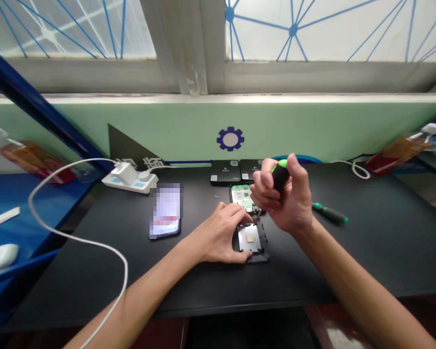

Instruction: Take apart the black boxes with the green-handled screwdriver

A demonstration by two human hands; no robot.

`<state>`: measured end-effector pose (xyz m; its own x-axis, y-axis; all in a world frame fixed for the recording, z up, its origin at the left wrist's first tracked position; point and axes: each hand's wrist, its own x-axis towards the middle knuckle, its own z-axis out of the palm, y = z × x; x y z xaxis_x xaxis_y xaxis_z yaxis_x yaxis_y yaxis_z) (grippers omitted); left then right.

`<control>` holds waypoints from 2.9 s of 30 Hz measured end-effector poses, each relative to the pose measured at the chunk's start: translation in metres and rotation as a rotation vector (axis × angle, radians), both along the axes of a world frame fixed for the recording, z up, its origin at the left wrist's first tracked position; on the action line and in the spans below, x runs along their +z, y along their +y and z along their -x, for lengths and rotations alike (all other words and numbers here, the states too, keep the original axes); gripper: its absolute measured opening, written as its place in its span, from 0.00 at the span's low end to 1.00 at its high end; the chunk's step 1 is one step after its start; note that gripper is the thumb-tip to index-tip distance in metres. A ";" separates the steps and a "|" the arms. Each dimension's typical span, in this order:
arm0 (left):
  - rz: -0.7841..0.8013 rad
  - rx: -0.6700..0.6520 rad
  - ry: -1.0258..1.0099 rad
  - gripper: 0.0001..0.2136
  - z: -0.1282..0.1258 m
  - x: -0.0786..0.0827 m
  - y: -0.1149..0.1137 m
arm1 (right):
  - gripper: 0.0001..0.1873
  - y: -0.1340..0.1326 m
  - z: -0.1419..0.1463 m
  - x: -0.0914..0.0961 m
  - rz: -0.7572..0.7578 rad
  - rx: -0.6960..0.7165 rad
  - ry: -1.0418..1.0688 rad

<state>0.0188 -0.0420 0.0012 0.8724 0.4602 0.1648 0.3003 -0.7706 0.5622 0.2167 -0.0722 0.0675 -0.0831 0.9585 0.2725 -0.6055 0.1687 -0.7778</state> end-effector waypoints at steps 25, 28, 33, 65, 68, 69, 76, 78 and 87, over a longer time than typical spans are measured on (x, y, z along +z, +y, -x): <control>-0.075 0.129 0.086 0.23 -0.004 0.006 -0.004 | 0.36 0.013 0.004 -0.024 -0.130 0.059 -0.028; -0.092 0.126 0.092 0.24 -0.003 0.007 -0.005 | 0.36 0.013 0.004 -0.025 -0.124 0.062 -0.026; -0.178 0.157 0.137 0.25 -0.003 0.010 -0.005 | 0.37 0.011 0.005 -0.025 -0.111 0.043 -0.018; 0.341 0.262 0.264 0.33 0.001 0.021 -0.001 | 0.36 0.012 0.001 -0.025 -0.168 0.005 -0.016; 0.381 0.262 0.254 0.34 0.002 0.019 0.002 | 0.35 0.012 0.001 -0.026 -0.167 0.000 -0.029; 0.391 0.260 0.249 0.34 0.002 0.019 0.003 | 0.36 0.011 0.002 -0.026 -0.158 -0.008 -0.037; 0.444 0.239 0.241 0.36 0.001 0.018 0.007 | 0.28 0.008 0.004 -0.023 -0.108 -0.058 -0.114; 0.454 0.252 0.250 0.35 0.000 0.020 0.008 | 0.21 0.008 0.002 -0.021 -0.109 -0.077 -0.143; 0.466 0.256 0.236 0.37 -0.001 0.018 0.008 | 0.20 0.005 -0.003 -0.016 -0.106 -0.060 -0.222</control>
<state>0.0195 -0.0335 0.0197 0.7121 0.6387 -0.2915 0.6030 -0.3437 0.7199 0.2192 -0.0676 0.0519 -0.0959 0.9307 0.3530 -0.4084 0.2866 -0.8666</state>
